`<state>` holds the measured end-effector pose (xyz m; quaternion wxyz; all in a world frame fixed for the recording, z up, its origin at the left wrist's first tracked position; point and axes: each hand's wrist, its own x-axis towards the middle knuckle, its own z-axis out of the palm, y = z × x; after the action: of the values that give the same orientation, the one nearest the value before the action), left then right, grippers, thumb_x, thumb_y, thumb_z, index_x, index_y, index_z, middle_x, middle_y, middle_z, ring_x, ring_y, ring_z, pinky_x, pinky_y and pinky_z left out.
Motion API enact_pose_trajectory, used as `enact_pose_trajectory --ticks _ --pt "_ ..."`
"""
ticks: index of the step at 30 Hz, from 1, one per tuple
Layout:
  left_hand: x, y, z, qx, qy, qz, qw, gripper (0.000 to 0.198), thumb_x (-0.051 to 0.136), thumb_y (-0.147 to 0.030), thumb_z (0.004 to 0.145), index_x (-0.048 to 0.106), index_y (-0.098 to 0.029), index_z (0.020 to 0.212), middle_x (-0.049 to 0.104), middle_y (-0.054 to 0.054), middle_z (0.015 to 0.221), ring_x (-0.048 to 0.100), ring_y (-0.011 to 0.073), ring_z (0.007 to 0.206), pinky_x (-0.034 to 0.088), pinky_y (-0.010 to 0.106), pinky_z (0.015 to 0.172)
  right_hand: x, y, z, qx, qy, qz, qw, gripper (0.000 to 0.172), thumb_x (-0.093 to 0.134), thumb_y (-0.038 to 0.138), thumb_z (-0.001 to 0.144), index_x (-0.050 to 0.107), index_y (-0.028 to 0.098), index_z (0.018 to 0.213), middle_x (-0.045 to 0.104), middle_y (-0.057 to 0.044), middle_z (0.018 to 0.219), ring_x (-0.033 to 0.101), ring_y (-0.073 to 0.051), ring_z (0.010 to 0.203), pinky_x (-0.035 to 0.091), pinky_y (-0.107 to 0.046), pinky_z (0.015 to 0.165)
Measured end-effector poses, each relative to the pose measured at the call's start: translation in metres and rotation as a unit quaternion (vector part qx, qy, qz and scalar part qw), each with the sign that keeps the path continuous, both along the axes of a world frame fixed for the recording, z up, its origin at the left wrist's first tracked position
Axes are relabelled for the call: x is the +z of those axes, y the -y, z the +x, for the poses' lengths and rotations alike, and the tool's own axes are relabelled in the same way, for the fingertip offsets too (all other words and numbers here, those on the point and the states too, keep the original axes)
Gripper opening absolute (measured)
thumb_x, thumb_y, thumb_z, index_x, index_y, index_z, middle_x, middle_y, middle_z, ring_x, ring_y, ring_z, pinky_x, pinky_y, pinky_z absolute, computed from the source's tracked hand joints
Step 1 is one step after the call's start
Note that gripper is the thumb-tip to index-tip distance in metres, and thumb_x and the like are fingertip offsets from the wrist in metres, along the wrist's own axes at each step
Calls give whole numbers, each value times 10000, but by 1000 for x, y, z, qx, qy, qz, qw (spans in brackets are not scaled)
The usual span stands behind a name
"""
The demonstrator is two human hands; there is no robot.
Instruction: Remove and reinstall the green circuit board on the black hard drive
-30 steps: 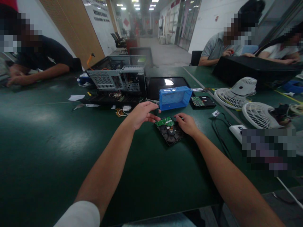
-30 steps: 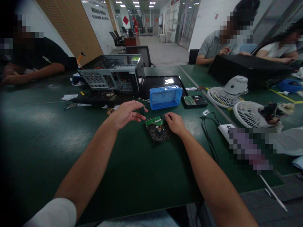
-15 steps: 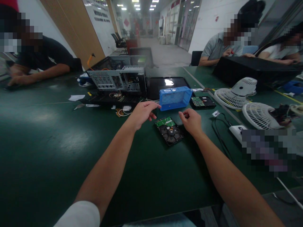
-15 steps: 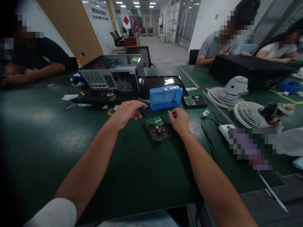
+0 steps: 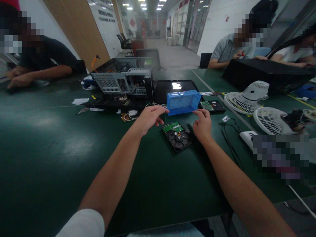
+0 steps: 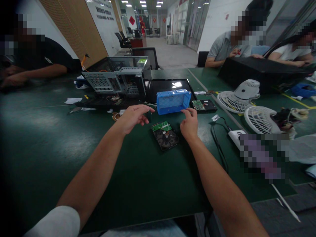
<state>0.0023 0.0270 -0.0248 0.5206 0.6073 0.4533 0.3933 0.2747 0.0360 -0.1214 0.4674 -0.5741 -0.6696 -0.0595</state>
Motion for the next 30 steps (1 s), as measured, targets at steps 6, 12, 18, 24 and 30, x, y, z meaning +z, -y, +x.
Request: enact_pose_trajectory --ticks 6,12,18,24,30 --pt "0 0 0 2 -3 -4 1000 266 607 -406 877 752 -195 950 708 65 898 639 112 604 397 195 451 5 4 -1 1 -28 -43 999 524 427 -31 611 653 209 1018 596 -104 1217 666 -205 963 536 -364 922" --pt "1 1 1 0 -3 0 1000 268 607 -410 873 751 -195 943 710 71 919 644 117 615 405 201 456 1 2 1 9 -67 -85 994 327 445 50 650 619 212 875 674 -83 954 651 -233 852 537 -365 789" --pt "1 1 1 -1 1 -5 1000 265 606 -402 873 751 -191 944 712 75 948 634 107 601 403 201 456 -1 2 -1 16 -75 -120 990 299 453 70 619 620 218 818 657 -20 704 616 -206 700 463 -314 713" --pt "1 1 2 -3 2 -4 1000 267 611 -400 868 751 -185 945 709 77 948 632 105 597 403 199 459 -3 -1 -1 -2 -67 -137 988 221 464 77 588 603 222 681 623 2 608 573 -186 607 402 -293 631" --pt "1 1 2 0 -1 -6 1000 269 610 -406 869 748 -189 947 711 77 940 634 109 601 409 201 467 4 -2 -2 -35 -62 -163 984 212 480 84 569 635 223 611 627 -3 567 568 -191 578 407 -302 612"
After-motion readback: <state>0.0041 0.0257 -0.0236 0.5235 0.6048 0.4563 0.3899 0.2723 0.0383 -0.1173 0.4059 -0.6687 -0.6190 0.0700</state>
